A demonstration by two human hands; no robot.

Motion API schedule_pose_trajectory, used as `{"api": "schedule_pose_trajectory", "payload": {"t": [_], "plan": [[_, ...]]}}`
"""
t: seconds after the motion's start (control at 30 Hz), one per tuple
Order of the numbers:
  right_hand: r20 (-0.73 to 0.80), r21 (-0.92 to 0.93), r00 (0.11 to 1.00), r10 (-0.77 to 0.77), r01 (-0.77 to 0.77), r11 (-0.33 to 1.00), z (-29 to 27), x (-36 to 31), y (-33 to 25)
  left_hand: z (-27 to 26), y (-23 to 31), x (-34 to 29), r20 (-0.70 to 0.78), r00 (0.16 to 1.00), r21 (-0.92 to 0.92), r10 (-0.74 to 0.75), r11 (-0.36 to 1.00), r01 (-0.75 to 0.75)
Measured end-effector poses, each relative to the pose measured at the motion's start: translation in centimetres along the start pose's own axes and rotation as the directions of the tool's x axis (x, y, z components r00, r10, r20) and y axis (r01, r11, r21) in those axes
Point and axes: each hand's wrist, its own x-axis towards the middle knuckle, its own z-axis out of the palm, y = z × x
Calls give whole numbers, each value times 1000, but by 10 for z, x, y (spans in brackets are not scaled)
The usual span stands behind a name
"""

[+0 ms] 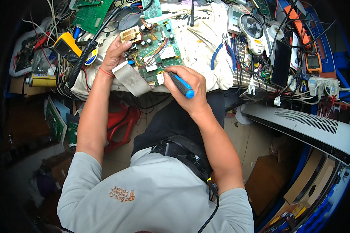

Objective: The person holds a green circuit board and uses a blue-handled screwdriver to probe and adjust components on both sides. They flip the board over, inspect it with a magnifying glass, and continue probing specific areas.

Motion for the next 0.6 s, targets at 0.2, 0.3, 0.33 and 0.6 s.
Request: {"api": "schedule_pose_trajectory", "payload": {"t": [0.2, 0.3, 0.33, 0.6], "plan": [[-93, 51, 996, 10, -5, 999, -1, -2, -6, 1, -3, -1, -18, 1000, -19, 19, 1000, -20], [-76, 63, 997, 16, -11, 998, -3, -2, -9, 1, -2, 0, -15, 1000, -6, 15, 1000, -15], [-62, 61, 998, 19, -15, 998, -4, -2, -10, 0, -2, 0, -13, 1000, -15, 10, 1000, -11], [-26, -52, 987, -157, 156, 986, -1, 0, -6, 4, -1, -2, -37, 999, -9, 3, 1000, -3]]}}
